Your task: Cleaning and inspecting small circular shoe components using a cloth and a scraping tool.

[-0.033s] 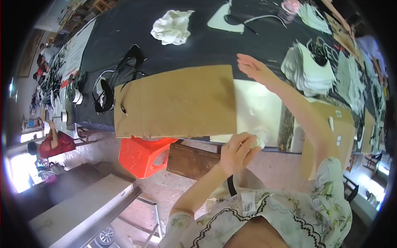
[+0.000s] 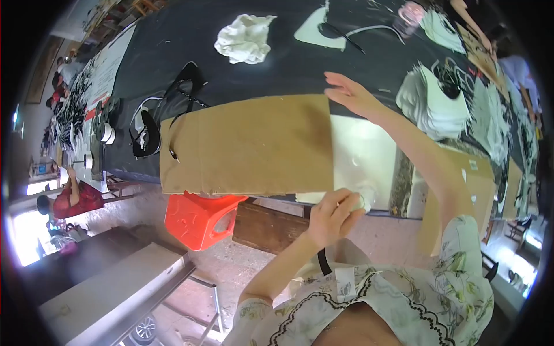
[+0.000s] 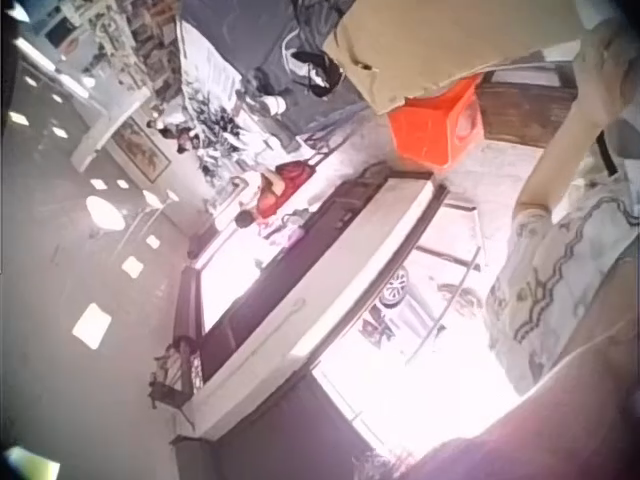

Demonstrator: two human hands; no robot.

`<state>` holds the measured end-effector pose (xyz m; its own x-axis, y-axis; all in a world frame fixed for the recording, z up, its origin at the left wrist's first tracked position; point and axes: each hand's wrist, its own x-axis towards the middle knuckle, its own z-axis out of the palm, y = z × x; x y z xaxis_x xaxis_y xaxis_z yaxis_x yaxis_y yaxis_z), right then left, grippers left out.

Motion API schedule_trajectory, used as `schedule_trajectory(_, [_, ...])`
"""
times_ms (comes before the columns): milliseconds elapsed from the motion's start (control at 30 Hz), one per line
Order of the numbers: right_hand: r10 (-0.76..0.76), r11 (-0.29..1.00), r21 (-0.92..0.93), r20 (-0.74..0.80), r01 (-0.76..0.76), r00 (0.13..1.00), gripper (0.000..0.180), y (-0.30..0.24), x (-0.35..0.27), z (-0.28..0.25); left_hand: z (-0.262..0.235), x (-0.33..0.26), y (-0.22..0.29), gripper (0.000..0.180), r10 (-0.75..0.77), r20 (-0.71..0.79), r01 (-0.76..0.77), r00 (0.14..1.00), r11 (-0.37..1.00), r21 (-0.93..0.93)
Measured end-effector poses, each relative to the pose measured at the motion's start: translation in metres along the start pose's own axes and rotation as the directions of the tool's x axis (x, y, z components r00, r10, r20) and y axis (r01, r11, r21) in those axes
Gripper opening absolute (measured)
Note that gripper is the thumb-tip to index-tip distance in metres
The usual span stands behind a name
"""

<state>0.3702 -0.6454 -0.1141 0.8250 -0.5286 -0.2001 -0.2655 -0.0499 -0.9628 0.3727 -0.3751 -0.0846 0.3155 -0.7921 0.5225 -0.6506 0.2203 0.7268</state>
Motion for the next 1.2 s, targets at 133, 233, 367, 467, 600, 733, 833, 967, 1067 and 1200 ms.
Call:
schedule_trajectory(133, [-0.444,0.662,-0.605,0.157,0.441,0.882,0.072,0.004,0.135,0.038,-0.009,0.002,-0.017,0.036,-0.062,-0.003,0.061,0.998,0.99,-0.129])
schedule_trajectory(233, [-0.407,0.462,-0.806,0.177,0.37,0.896,0.075,-0.001,0.208,0.093,-0.018,0.01,-0.026,0.036,-0.048,-0.016,0.046,0.999,0.991,-0.129])
schedule_trajectory(367, [-0.453,0.37,-0.869,0.139,0.328,0.88,0.069,0.014,0.259,0.113,-0.026,0.005,-0.034,0.034,-0.2,0.044,0.205,0.979,0.954,-0.221])
schedule_trajectory(467, [-0.376,0.315,-0.909,0.144,0.272,0.915,0.033,0.031,0.267,0.092,-0.026,0.005,-0.038,0.034,-0.2,0.031,0.202,0.979,0.96,-0.194])
schedule_trajectory(600, [-0.235,0.692,-0.721,-0.205,0.016,0.95,0.031,0.021,0.255,-0.007,-0.011,0.018,-0.029,0.034,-0.048,0.081,0.06,0.996,0.987,-0.147])
schedule_trajectory(733, [0.04,0.856,0.515,-0.161,0.05,0.986,0.029,-0.11,0.06,-0.01,-0.016,-0.003,0.003,0.033,0.03,0.09,-0.024,0.995,0.998,-0.063])
schedule_trajectory(833, [-0.046,0.65,0.749,-0.134,0.132,0.99,0.033,-0.073,-0.066,-0.057,0.004,-0.015,0.017,0.028,0.117,0.112,-0.112,0.987,0.993,-0.048])
schedule_trajectory(967, [-0.121,0.848,0.49,-0.196,0.204,0.973,0.034,-0.011,-0.229,-0.036,0.021,-0.029,0.044,0.02,0.206,0.146,-0.213,0.968,0.976,0.036])
schedule_trajectory(1067, [-0.422,0.903,0.054,-0.08,0.427,0.903,0.043,-0.012,-0.278,-0.001,0.031,-0.04,0.054,0.018,0.235,0.174,-0.246,0.956,0.968,0.047])
schedule_trajectory(1200, [-0.149,0.905,0.409,0.058,0.113,0.987,0.04,-0.006,-0.281,0.013,0.03,-0.048,0.055,0.02,0.275,0.167,-0.291,0.947,0.953,0.082])
